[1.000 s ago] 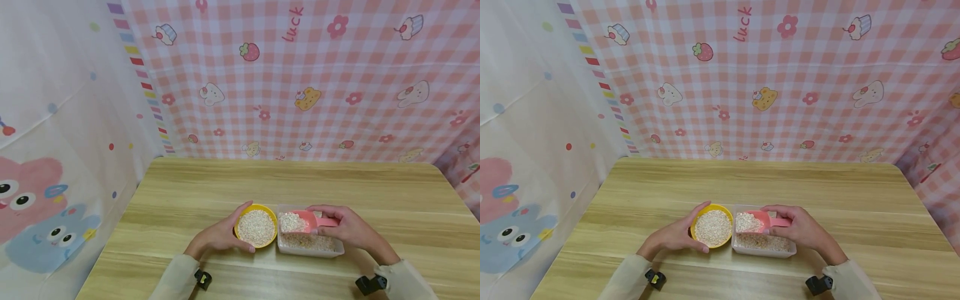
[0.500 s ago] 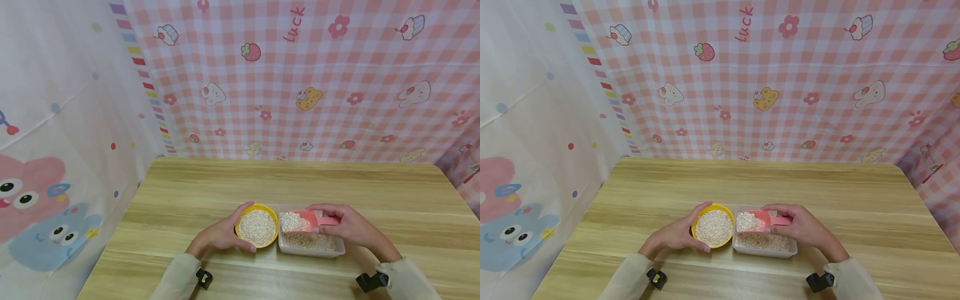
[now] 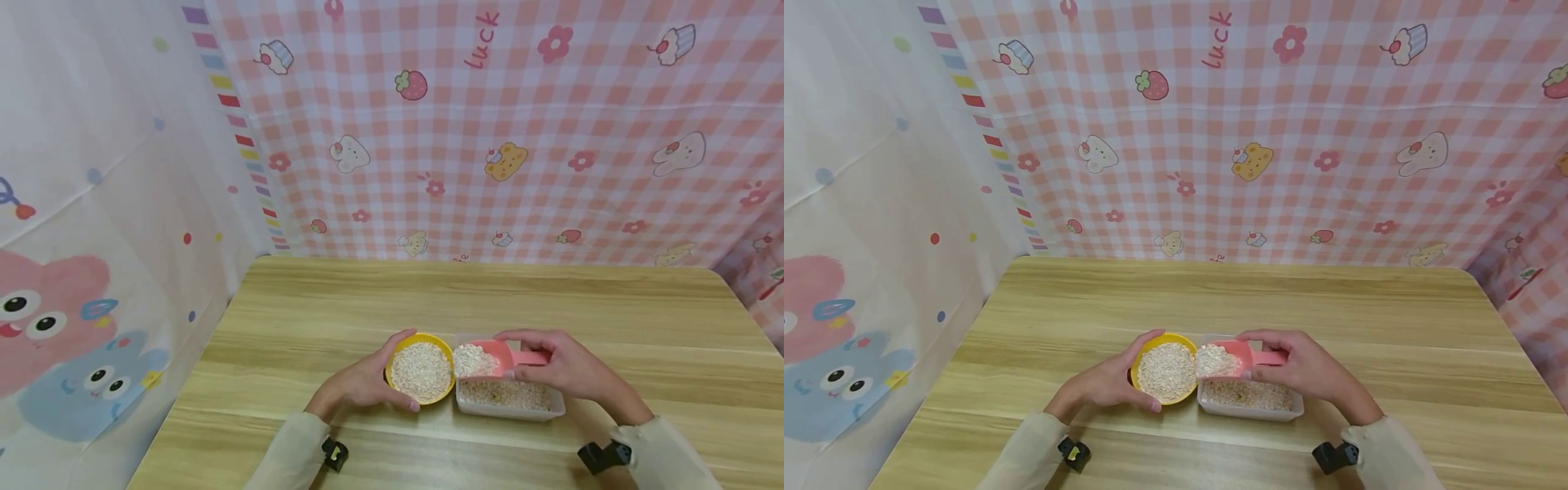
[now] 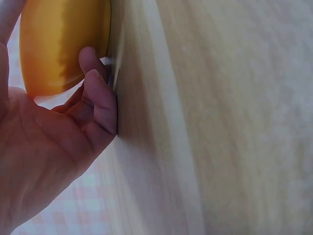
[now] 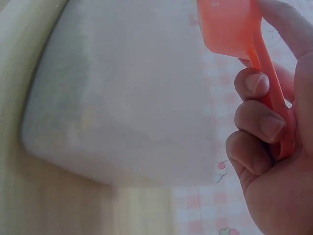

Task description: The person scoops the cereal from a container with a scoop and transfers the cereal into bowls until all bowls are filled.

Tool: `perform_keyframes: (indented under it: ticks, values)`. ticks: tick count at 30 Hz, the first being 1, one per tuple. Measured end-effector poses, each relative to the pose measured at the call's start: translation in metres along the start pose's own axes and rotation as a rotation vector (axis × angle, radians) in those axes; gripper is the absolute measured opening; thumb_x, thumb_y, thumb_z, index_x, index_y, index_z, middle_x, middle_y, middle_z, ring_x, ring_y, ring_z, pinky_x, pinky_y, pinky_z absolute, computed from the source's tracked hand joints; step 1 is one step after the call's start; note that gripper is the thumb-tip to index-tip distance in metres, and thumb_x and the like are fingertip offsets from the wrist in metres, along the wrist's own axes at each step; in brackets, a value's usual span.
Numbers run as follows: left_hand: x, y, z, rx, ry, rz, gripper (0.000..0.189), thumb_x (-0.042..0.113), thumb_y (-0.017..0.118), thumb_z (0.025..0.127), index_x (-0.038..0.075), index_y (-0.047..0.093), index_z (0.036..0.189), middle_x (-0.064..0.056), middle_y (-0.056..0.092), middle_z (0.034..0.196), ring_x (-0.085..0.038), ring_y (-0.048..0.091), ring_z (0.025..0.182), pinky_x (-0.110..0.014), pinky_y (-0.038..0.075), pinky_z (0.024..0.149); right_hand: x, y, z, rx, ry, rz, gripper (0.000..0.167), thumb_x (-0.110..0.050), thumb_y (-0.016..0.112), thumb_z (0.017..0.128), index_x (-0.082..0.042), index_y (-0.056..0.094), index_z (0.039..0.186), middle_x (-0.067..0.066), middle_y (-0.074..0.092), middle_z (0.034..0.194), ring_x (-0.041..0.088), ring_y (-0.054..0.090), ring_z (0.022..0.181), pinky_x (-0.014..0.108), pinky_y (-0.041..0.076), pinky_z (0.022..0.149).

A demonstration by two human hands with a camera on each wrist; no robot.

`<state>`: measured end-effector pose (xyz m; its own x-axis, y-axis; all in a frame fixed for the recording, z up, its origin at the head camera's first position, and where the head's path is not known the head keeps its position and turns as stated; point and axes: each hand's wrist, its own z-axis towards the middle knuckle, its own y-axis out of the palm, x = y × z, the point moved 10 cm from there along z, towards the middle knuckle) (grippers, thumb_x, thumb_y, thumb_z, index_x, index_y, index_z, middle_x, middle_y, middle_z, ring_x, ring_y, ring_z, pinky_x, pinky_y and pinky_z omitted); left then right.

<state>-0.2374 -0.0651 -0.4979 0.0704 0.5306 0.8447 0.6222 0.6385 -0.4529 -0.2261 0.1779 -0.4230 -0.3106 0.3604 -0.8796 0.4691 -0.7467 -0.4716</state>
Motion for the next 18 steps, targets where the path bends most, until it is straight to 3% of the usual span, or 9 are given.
perform_keyframes:
  ticks: [7,14,18]
  values:
    - [0.000,0.000,0.001,0.004,0.012,-0.003,0.117,0.036,0.091,0.069,0.037,0.014,0.157,-0.012,0.034,0.156,-0.030,0.037,0.139,-0.057,0.027,0.114,-0.022,0.002,0.007,-0.016,-0.072,-0.049,0.046,-0.017,0.076,0.088,-0.007,0.061,0.131,-0.005,0.062,0.075,0.002,0.049,0.060,0.023,0.047,0.052]
    - [0.001,0.000,0.000,0.003,0.016,-0.015,0.117,0.033,0.092,0.070,0.037,0.014,0.157,-0.012,0.035,0.155,-0.029,0.038,0.138,-0.055,0.028,0.114,-0.037,0.004,0.013,-0.020,-0.083,-0.116,0.048,-0.020,0.077,0.088,-0.008,0.062,0.132,-0.009,0.062,0.072,0.001,0.047,0.057,0.023,0.045,0.051]
    - [0.002,0.000,0.000,0.003,0.021,-0.021,0.118,0.034,0.092,0.069,0.036,0.013,0.157,-0.012,0.035,0.155,-0.029,0.038,0.138,-0.055,0.027,0.114,-0.045,0.006,0.019,-0.009,-0.092,-0.202,0.050,-0.028,0.079,0.085,-0.011,0.064,0.130,-0.015,0.049,0.063,-0.001,0.039,0.055,0.021,0.040,0.050]
